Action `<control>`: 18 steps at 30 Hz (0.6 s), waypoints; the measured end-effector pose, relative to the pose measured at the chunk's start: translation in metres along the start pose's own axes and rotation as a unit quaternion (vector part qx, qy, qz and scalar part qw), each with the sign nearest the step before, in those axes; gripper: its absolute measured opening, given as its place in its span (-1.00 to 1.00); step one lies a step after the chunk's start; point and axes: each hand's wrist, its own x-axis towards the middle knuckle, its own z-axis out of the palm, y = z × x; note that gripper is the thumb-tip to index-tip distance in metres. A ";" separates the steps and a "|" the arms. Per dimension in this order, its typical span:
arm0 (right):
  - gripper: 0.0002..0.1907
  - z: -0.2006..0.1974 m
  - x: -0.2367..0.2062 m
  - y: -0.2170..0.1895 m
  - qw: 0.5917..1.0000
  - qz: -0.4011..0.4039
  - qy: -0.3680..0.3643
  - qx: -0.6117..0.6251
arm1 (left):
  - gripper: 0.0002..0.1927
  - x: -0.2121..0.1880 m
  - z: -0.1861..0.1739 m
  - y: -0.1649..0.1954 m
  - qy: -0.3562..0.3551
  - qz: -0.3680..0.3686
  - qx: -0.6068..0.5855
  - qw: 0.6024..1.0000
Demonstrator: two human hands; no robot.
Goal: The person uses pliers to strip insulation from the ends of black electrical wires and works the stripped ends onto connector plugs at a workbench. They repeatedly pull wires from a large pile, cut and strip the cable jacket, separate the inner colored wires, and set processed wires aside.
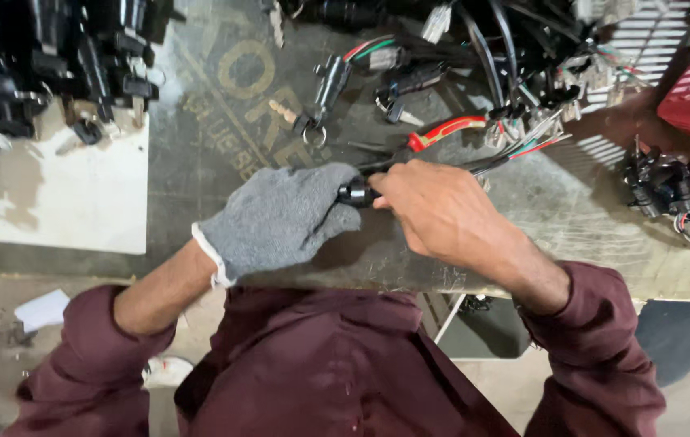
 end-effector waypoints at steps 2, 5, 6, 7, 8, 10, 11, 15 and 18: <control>-0.67 -0.001 -0.002 0.000 1.000 0.003 -0.007 0.007 | -0.55 0.000 -0.003 0.000 -0.025 -0.024 -0.014 0.999; -0.69 -0.002 -0.002 0.002 0.999 -0.016 -0.006 0.026 | -0.52 0.002 -0.008 0.000 -0.019 -0.001 -0.027 0.999; -0.69 -0.002 -0.001 0.004 0.999 -0.028 -0.006 0.035 | -0.52 0.003 -0.009 -0.001 -0.034 -0.006 -0.022 0.999; -0.70 -0.002 0.000 0.007 0.999 -0.030 -0.012 0.030 | -0.51 0.004 -0.009 -0.001 -0.047 -0.012 -0.018 0.999; -0.71 -0.002 0.001 0.009 0.999 -0.033 -0.020 0.026 | -0.51 0.005 -0.009 -0.002 -0.061 -0.019 -0.014 0.998; -0.73 -0.001 0.003 0.011 0.999 -0.023 -0.030 0.026 | -0.51 0.007 -0.007 -0.003 -0.044 0.008 -0.008 0.999; -0.74 -0.001 0.004 0.011 0.999 -0.010 -0.033 0.031 | -0.51 0.007 -0.006 -0.004 -0.035 0.023 -0.004 0.999; -0.77 0.001 0.003 0.003 1.000 0.010 -0.021 -0.001 | -0.51 0.009 0.000 -0.005 -0.033 0.025 0.048 0.998; -0.82 0.002 0.002 -0.004 0.998 0.013 -0.011 -0.056 | -0.57 0.009 0.002 -0.005 -0.021 0.032 0.037 0.999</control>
